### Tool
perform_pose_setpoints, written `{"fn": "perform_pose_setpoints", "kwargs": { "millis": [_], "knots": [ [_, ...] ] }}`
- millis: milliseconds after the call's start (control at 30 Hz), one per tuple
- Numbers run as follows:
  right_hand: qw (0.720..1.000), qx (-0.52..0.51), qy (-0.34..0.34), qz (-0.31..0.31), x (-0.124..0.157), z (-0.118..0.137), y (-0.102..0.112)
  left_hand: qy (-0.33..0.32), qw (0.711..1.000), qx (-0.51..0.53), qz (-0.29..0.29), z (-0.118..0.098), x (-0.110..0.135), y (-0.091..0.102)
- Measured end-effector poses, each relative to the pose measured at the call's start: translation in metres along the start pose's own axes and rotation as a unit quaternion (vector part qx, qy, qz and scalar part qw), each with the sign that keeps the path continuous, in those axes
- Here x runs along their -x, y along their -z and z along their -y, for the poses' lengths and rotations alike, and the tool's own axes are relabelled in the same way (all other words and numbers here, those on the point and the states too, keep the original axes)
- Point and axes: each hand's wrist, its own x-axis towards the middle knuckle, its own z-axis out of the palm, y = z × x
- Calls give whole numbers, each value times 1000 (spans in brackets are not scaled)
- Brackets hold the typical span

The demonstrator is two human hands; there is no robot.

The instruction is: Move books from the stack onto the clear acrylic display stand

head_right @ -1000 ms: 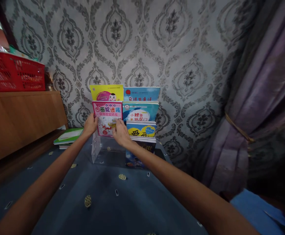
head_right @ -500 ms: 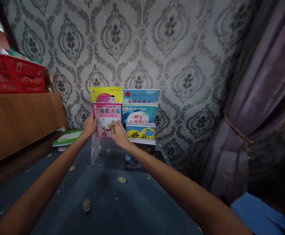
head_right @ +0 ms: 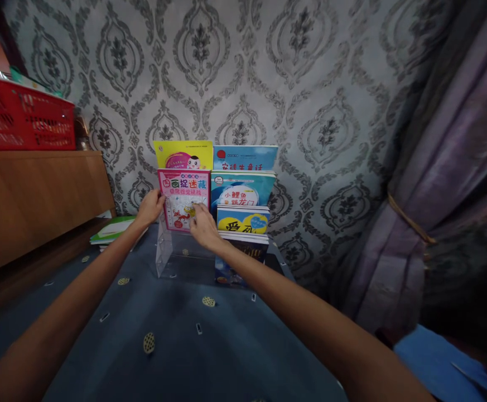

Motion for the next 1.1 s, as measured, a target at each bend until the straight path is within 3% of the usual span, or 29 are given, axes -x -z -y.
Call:
{"fn": "perform_pose_setpoints", "kwargs": {
  "millis": [467,1100],
  "knots": [
    [998,-53,35,-5,11,-12,-11,12,999,-27,29,-5,0,6],
    [999,-39,3,-8,9,-14,-7,29,998,-46,41,-19,3,9]
  ]
}}
